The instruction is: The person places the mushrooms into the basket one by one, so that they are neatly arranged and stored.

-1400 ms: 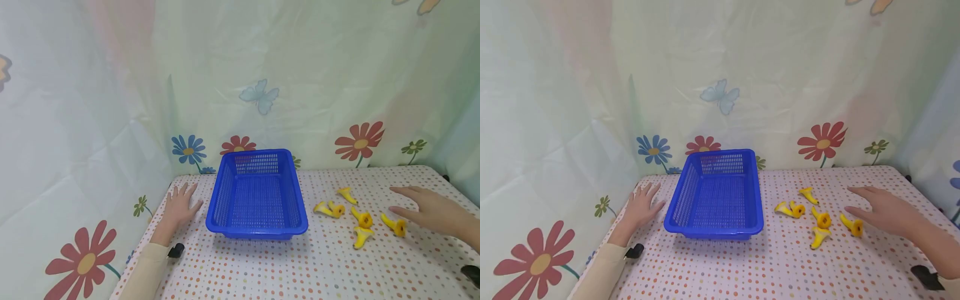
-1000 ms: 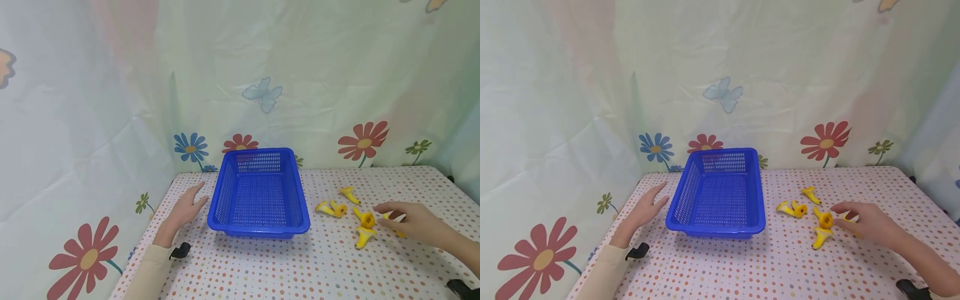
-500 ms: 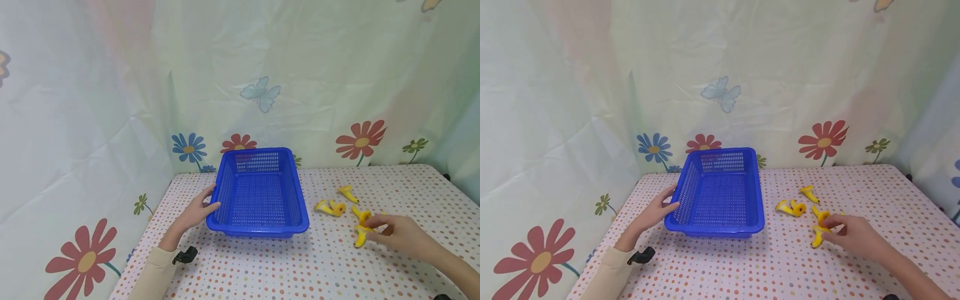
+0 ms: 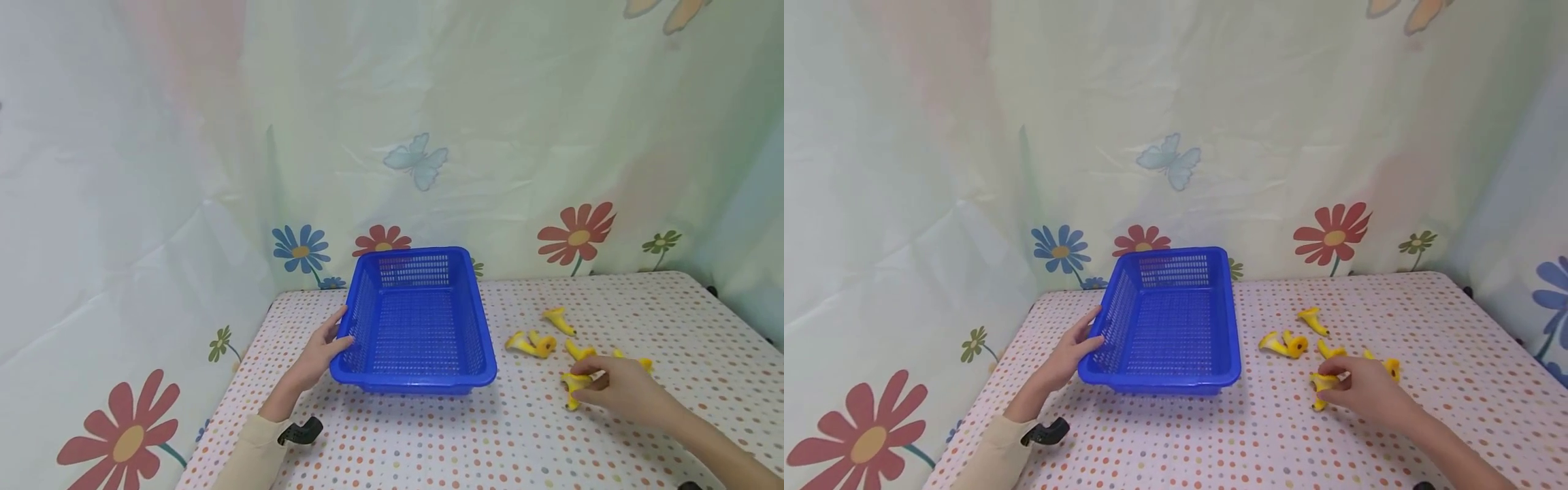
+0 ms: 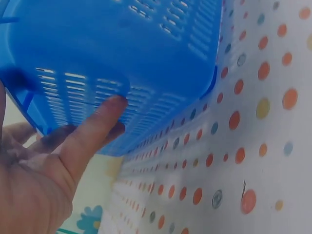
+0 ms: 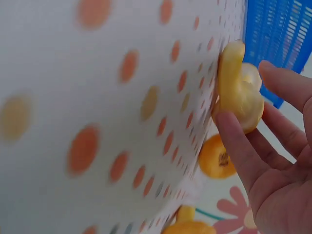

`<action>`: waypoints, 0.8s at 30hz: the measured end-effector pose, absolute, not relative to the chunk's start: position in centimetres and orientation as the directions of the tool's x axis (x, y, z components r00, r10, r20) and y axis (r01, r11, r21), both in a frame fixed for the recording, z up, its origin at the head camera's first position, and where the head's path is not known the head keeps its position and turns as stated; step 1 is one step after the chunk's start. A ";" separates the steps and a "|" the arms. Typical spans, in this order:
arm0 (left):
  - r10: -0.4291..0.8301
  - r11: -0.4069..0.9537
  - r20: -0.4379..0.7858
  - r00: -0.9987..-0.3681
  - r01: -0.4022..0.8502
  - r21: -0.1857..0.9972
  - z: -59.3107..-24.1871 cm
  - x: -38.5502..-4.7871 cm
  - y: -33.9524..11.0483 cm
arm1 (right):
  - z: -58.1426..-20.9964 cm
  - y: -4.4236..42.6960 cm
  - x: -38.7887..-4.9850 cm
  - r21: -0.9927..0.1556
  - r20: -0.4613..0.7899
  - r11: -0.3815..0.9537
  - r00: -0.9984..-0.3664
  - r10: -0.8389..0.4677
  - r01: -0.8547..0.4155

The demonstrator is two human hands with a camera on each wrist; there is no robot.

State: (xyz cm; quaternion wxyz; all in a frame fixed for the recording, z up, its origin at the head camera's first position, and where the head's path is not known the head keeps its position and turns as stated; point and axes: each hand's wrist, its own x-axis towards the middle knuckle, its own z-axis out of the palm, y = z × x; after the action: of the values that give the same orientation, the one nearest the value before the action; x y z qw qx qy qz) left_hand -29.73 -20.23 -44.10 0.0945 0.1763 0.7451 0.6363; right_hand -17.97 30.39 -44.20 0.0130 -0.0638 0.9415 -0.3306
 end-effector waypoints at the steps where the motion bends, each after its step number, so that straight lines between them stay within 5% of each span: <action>1: 0.379 0.115 0.083 -0.922 0.136 0.984 -44.0 -29.7 -20.3 | -44.2 30.1 -18.1 -0.624 0.023 0.772 -0.990 -0.139 -0.123; 24: 0.422 0.186 -0.033 -0.906 0.051 0.981 -43.1 -28.7 -20.0 | -44.7 26.0 -19.0 -0.655 -0.012 0.753 -0.995 -0.095 -0.064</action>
State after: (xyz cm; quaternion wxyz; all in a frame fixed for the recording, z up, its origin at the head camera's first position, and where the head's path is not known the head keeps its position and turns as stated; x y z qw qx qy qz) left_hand -28.65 -20.00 -43.10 0.1501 0.1567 0.7551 0.6186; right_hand -19.03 25.97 -44.69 0.0224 -0.0425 0.9358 -0.3491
